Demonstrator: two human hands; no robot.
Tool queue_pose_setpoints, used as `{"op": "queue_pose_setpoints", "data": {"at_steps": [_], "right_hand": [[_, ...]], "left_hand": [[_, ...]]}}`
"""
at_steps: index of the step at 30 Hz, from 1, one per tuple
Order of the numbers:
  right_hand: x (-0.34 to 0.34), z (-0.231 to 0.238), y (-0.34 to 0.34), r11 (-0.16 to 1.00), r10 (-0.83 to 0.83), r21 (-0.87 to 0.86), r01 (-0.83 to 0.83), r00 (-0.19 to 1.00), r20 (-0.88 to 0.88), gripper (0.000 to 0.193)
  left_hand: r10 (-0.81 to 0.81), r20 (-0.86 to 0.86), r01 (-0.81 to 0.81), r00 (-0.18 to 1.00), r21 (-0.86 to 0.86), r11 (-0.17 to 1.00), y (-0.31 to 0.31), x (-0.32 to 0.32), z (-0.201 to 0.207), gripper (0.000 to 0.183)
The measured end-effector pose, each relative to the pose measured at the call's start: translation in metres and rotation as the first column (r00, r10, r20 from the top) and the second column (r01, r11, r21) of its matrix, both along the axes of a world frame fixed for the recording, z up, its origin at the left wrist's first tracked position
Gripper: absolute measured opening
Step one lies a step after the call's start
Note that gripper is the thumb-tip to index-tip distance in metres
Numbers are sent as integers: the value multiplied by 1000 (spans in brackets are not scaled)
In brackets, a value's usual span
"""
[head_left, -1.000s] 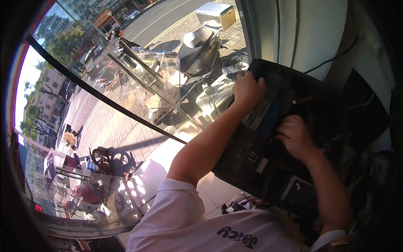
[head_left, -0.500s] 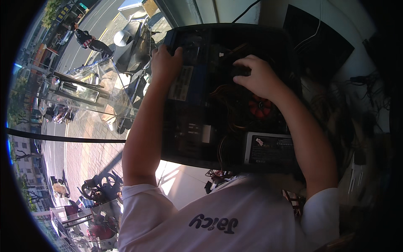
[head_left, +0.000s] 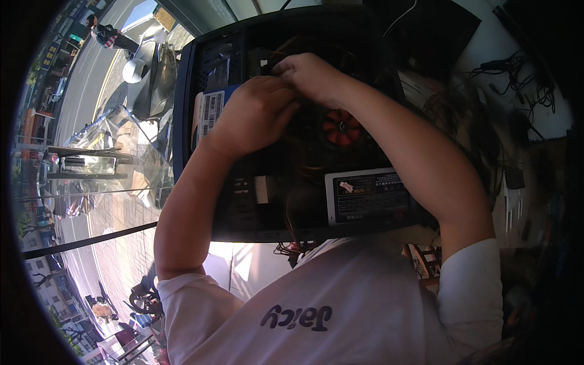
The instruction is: The person opens a desktop computer case and uses a screwdriver to remove screws. They then connect internal cables, remove a graphics card, apply thermal paste to it, and reinstall the card into the case. The person continues to connect wires and secure components inside the case.
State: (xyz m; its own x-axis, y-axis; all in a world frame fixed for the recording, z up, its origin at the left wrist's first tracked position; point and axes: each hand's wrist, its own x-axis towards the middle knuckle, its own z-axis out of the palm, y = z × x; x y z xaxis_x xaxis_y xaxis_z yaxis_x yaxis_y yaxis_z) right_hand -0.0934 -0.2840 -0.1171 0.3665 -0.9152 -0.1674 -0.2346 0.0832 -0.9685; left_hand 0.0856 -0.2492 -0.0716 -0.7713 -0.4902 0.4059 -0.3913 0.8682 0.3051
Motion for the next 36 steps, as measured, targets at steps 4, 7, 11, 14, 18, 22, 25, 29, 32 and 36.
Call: {"op": "queue_pose_setpoints", "data": {"at_steps": [4, 7, 11, 14, 18, 22, 25, 29, 32, 36], "right_hand": [[-6, 10, 1, 994, -20, -110, 9, 995, -96, 36], [-16, 26, 11, 950, -114, -310, 19, 950, -291, 34], [-53, 56, 33, 903, -307, -297, 309, 950, 57, 28], [-85, 62, 72, 814, -419, -389, 431, 900, 122, 24], [-126, 52, 140, 716, -542, -393, 578, 814, 209, 22], [-199, 7, 203, 586, -746, -228, 777, 628, 223, 21], [-241, -27, 251, 460, -871, -101, 882, 470, 140, 21], [-288, -75, 314, 301, -953, 42, 953, 302, -13, 24], [-324, -101, 346, 209, -975, 99, 973, 215, -57, 25], [-383, -124, 375, 161, -966, 32, 986, 164, -202, 25]], "left_hand": [[114, 262, -101, 958, -60, 993, 1, -7, -10, 22], [245, 447, -188, 860, -169, 968, 4, -10, -15, 23], [289, 480, -219, 829, -197, 956, 5, -15, -11, 25], [343, 357, -281, 869, -215, 935, 6, -19, -5, 29], [444, 118, -400, 888, -277, 874, 10, -16, -5, 37], [148, 168, -62, 975, -431, 900, 8, -28, 4, 39], [177, 276, -70, 945, -359, 931, 4, -22, -5, 22], [210, 467, -18, 859, -383, 924, 3, -28, -3, 15], [318, 654, 16, 686, -451, 892, -2, -38, -10, 18], [394, 692, -11, 605, -487, 873, -13, -55, -20, 23]]}}
